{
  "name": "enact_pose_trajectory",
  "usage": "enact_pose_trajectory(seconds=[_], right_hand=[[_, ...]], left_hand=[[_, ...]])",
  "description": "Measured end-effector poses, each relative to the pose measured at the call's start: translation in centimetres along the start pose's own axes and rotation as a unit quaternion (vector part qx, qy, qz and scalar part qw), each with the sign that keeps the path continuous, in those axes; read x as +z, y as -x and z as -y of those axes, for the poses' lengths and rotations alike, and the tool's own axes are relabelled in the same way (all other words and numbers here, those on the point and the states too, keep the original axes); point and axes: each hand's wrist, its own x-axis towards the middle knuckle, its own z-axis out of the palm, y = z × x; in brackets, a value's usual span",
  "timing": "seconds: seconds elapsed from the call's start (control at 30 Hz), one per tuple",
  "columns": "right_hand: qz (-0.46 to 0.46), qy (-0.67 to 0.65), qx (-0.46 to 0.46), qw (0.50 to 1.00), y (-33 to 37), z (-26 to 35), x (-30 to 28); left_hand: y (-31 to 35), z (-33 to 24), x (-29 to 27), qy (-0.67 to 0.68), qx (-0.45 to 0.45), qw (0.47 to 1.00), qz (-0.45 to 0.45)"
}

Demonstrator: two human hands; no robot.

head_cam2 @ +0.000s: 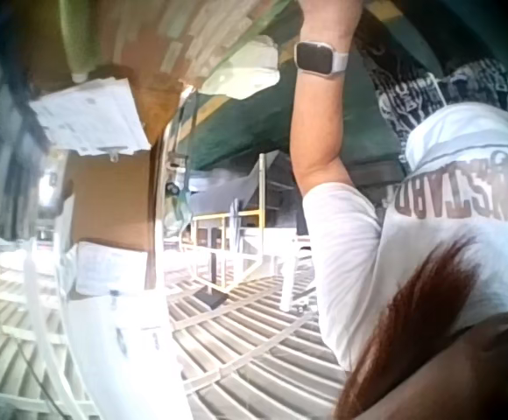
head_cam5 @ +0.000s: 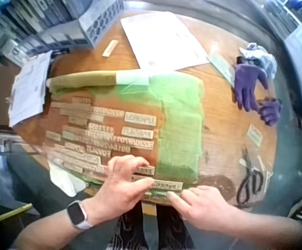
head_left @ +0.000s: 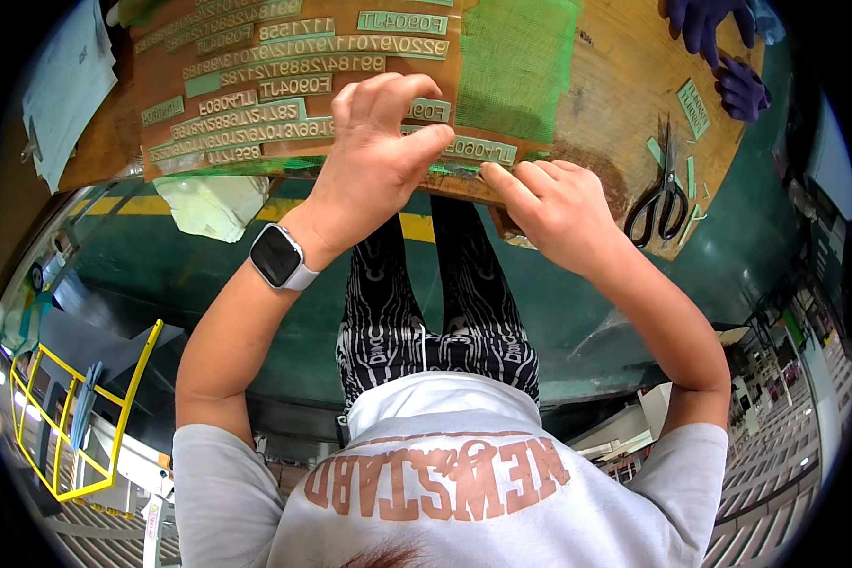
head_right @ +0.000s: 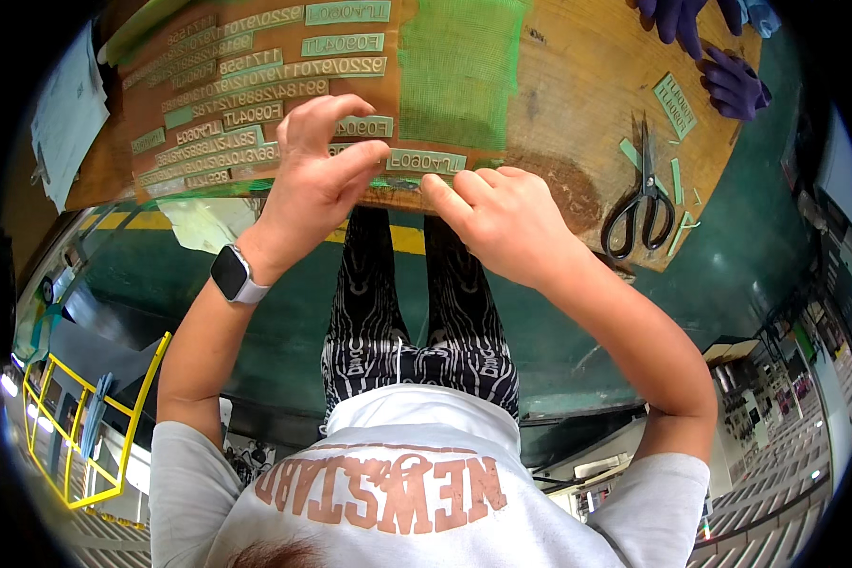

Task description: The person picks up a sheet of green labels, aligns individual label strips onto a brown adhesive backing sheet, and uses scissors to cut a strip. They continue placing more label strips onto the backing and smoothing them down by hand.

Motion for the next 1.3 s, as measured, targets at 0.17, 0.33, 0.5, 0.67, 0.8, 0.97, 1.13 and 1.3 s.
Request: enact_pose_trajectory(seconds=[0.17, 0.33, 0.5, 0.67, 0.8, 0.97, 1.13, 1.3], right_hand=[[0.011, 0.011, 0.006, 1.000, -0.5, -0.1, 0.4], [0.019, 0.011, -0.006, 1.000, -0.8, -0.2, 0.6], [0.016, 0.010, -0.014, 1.000, -1.0, -0.1, 0.6], [0.022, 0.011, -0.014, 1.000, -1.1, -0.1, 0.4], [0.030, 0.011, -0.016, 0.999, -1.3, -0.1, 0.4], [0.028, 0.013, -0.013, 0.999, -1.3, -0.2, 0.5], [0.011, -0.004, -0.028, 1.000, -1.5, -0.3, 0.6], [0.019, -0.002, -0.025, 1.000, -1.6, -0.3, 0.5]], left_hand=[[0.6, 0.2, 1.0, 0.020, -0.006, 1.000, 0.023], [0.8, 0.5, 1.3, 0.032, -0.022, 0.999, 0.020], [1.0, 0.9, 1.4, 0.035, -0.017, 0.999, 0.012], [1.1, 1.0, 1.3, 0.041, -0.014, 0.999, 0.012], [1.1, 1.0, 1.1, 0.042, -0.019, 0.999, 0.017], [1.0, 0.9, 1.0, 0.046, -0.023, 0.998, 0.023], [1.2, 1.0, 1.2, 0.032, -0.022, 0.999, 0.022], [1.2, 1.0, 1.3, 0.018, -0.022, 0.999, 0.021]])
